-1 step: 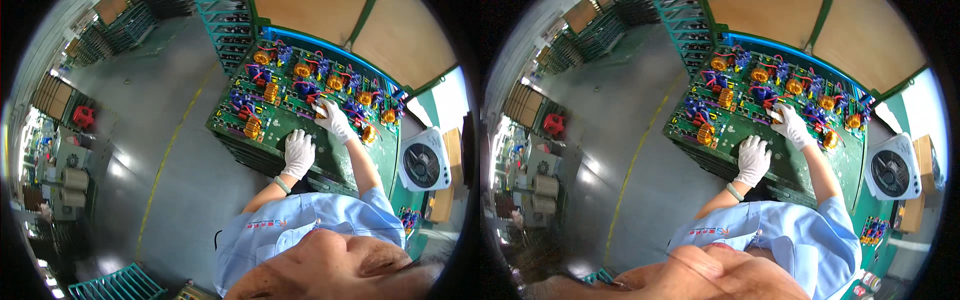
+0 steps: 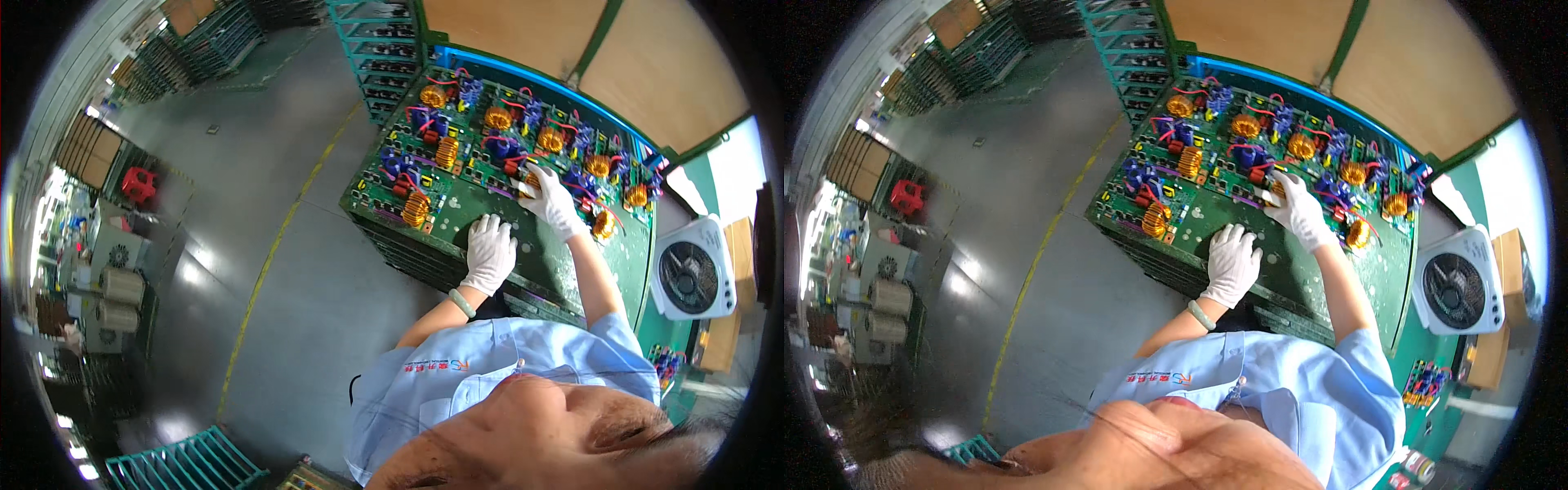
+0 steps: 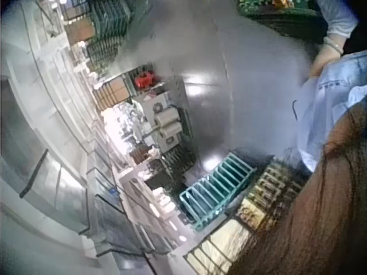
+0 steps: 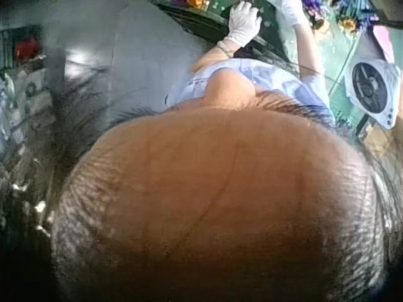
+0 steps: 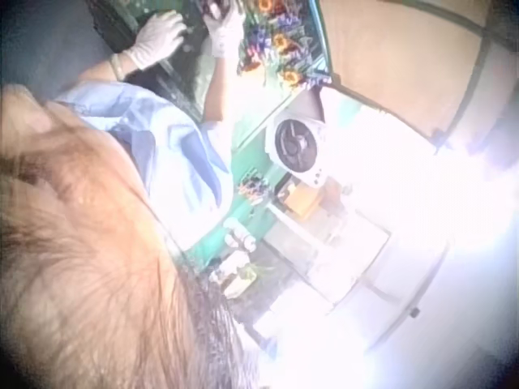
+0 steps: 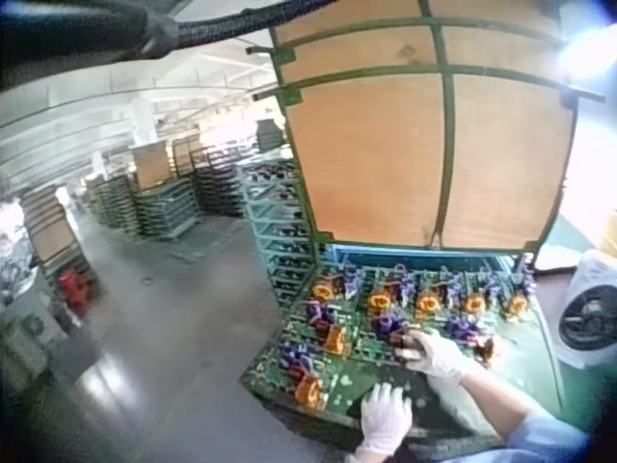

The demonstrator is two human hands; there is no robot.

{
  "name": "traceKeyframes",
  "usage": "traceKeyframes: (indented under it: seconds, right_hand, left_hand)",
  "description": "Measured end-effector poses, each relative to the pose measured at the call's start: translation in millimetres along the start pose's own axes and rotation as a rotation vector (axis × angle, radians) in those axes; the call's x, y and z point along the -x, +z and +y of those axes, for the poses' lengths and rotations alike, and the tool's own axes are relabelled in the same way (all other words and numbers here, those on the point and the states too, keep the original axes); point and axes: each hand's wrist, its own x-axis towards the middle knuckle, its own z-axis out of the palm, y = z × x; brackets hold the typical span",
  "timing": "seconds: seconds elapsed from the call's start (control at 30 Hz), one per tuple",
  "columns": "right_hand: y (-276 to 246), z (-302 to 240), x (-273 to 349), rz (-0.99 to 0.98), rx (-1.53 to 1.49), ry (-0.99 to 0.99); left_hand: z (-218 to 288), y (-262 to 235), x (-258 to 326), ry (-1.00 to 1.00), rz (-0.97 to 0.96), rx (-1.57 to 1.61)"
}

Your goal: The person picks up green circuit boards from a green workbench, inspects them by turning them over, and places them into a multi-tiered green storage rack. The person repeatedly moves between the workbench and the rack, handling the boards one at a time.

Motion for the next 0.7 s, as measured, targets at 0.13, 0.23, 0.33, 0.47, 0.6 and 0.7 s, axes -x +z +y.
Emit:
traceKeyframes:
  seconds: [0.13, 0.23, 0.33, 0.47, 0.6, 0.7]
  right_hand:
    - [-38, 7, 45, 0.226, -0.015, 0.005]
    - [-51, 59, 81, 0.432, 0.125, -0.03]
    - [-50, 137, 122, 0.499, 0.075, 0.284]
    - [-35, 180, 148, 0.575, -0.24, 0.461]
    - [-36, 142, 130, 0.454, -0.325, 0.547]
    - [-30, 137, 112, 0.481, -0.235, 0.518]
  left_hand:
    - [-1, 3, 3, 0.002, 0.027, -0.033]
    - [-3, -3, 4, -0.007, 0.027, -0.025]
    - [2, -3, 2, 0.013, 0.002, 0.01]
    - [5, -2, 0, 0.02, -0.055, 0.014]
    - [1, -4, 2, 0.041, -0.002, 0.022]
    - [0, -6, 2, 0.053, 0.02, 0.033]
